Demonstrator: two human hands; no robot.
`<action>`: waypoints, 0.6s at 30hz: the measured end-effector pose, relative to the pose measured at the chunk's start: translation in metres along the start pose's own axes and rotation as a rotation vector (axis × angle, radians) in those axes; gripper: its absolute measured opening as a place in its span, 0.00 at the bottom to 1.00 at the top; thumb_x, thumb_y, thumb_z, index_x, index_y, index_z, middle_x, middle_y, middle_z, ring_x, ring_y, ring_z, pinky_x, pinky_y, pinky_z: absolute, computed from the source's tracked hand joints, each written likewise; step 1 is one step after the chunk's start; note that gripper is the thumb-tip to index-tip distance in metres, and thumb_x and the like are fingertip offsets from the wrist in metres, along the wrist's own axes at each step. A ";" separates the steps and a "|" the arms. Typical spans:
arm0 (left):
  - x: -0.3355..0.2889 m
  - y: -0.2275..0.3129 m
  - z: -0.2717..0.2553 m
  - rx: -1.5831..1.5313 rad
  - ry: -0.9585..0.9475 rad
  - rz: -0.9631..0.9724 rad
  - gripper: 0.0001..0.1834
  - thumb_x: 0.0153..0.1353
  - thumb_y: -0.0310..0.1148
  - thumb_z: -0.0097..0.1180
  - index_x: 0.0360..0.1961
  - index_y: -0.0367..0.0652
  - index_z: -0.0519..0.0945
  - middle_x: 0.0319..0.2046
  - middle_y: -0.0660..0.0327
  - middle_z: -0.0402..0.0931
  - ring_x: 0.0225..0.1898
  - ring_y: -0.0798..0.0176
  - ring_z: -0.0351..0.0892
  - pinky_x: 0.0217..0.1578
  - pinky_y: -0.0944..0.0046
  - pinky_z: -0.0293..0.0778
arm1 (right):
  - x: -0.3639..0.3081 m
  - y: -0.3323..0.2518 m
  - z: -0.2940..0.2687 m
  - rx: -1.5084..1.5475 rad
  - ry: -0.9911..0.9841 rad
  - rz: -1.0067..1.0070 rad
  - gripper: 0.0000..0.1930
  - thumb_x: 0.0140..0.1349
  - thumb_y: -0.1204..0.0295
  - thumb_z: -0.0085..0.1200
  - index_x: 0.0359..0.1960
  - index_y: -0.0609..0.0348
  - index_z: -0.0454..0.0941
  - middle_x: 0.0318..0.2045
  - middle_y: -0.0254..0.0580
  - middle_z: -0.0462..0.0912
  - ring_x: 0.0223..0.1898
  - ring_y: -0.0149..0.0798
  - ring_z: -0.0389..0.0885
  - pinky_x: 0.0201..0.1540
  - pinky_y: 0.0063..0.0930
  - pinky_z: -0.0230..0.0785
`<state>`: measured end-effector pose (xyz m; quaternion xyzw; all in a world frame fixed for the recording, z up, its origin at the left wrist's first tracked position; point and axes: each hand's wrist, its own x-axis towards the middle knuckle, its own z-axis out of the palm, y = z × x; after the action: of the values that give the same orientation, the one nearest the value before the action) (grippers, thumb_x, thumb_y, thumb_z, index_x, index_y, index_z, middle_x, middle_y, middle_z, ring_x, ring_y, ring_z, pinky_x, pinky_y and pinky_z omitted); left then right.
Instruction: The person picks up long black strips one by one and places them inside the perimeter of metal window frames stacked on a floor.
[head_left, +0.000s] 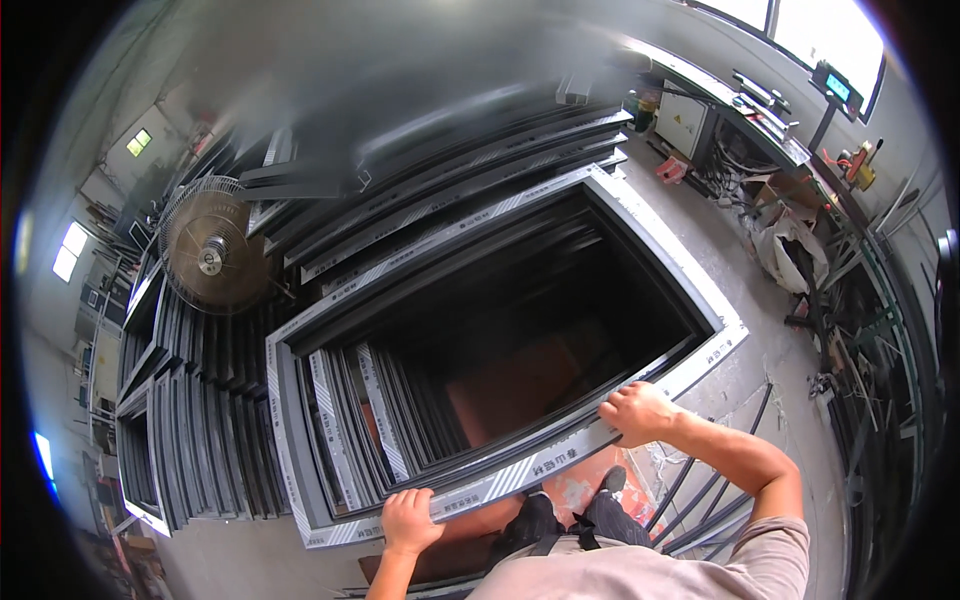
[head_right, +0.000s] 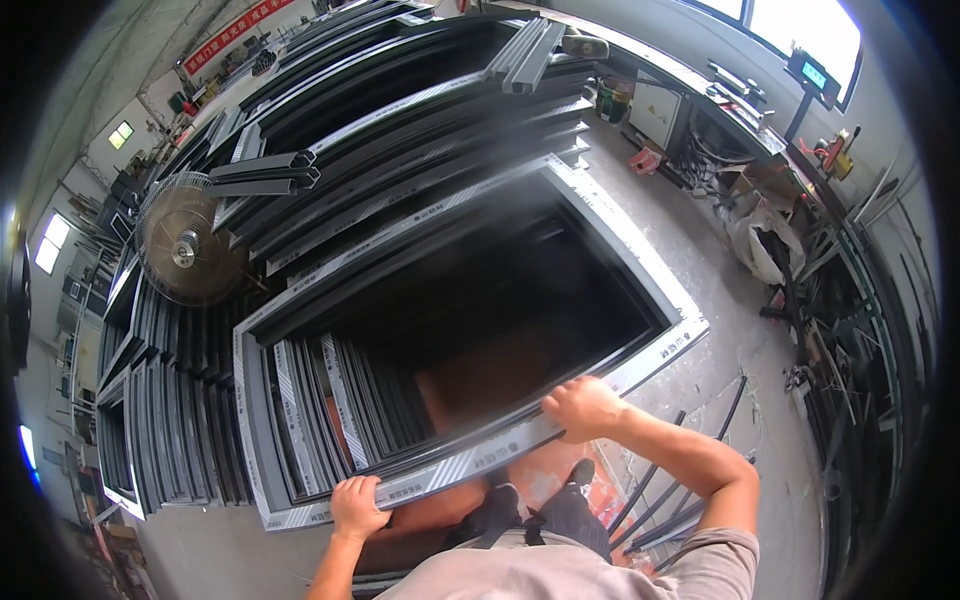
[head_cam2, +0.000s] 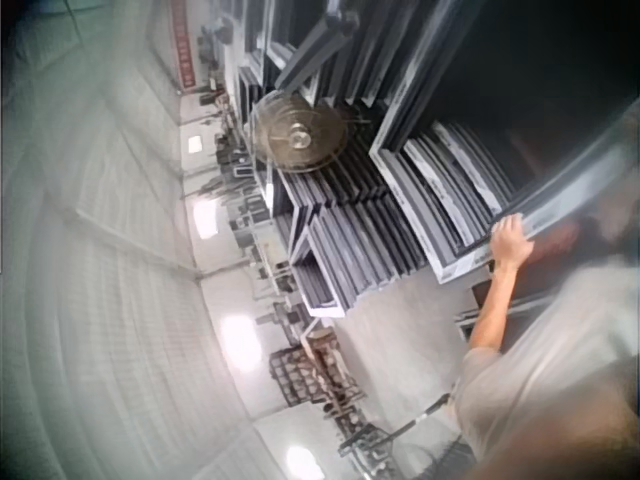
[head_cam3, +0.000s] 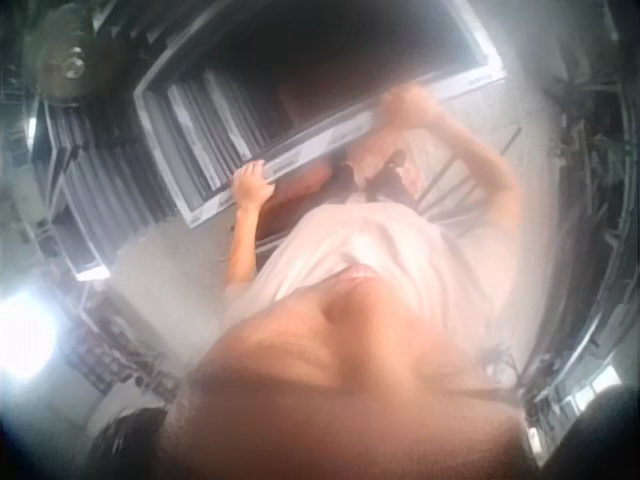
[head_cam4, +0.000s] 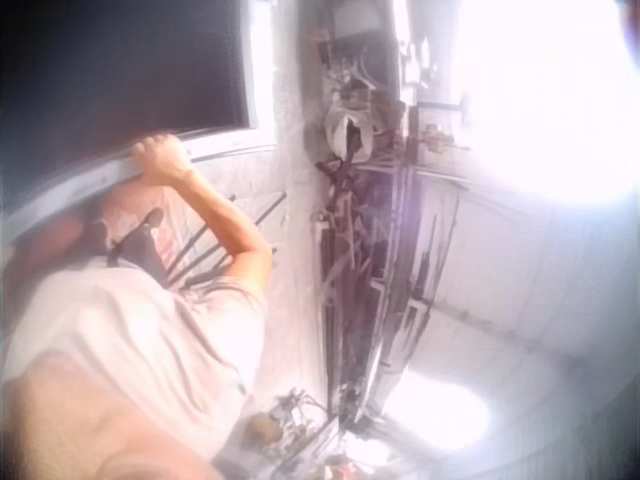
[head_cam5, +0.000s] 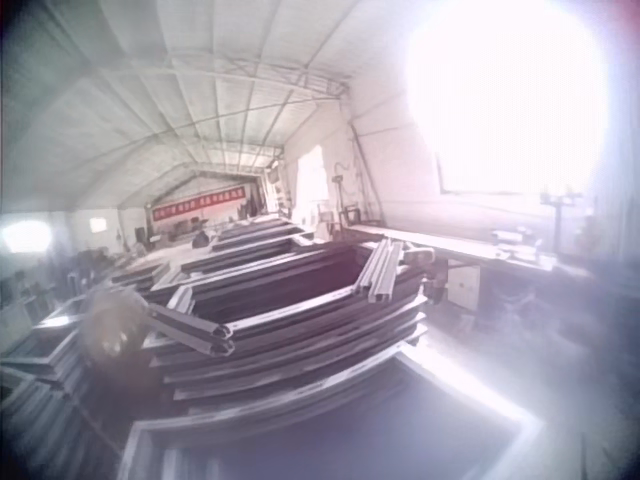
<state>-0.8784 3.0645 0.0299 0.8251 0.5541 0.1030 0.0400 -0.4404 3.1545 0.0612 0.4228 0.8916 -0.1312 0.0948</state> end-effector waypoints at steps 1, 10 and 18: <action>0.004 0.007 0.003 -0.007 0.004 -0.011 0.20 0.34 0.39 0.67 0.32 0.46 0.79 0.29 0.59 0.79 0.34 0.52 0.80 0.39 0.55 0.72 | -0.006 0.007 -0.002 0.003 0.006 -0.003 0.19 0.51 0.60 0.65 0.38 0.60 0.78 0.33 0.45 0.83 0.39 0.46 0.84 0.43 0.37 0.78; 0.036 0.059 0.036 0.029 0.038 0.079 0.18 0.36 0.37 0.64 0.32 0.44 0.78 0.27 0.58 0.77 0.32 0.52 0.78 0.35 0.54 0.71 | -0.041 0.057 0.028 0.032 0.105 0.013 0.17 0.51 0.62 0.66 0.35 0.61 0.79 0.32 0.45 0.83 0.39 0.46 0.84 0.44 0.37 0.77; 0.051 0.080 0.037 0.002 -0.271 0.029 0.39 0.40 0.51 0.72 0.53 0.43 0.73 0.43 0.52 0.77 0.47 0.46 0.76 0.51 0.48 0.70 | -0.059 0.062 0.054 0.097 0.359 0.155 0.17 0.43 0.66 0.62 0.37 0.57 0.78 0.40 0.42 0.80 0.50 0.44 0.77 0.56 0.40 0.66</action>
<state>-0.7798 3.0825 0.0146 0.8393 0.5319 -0.0091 0.1123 -0.3518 3.1324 0.0171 0.5109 0.8517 -0.0887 -0.0761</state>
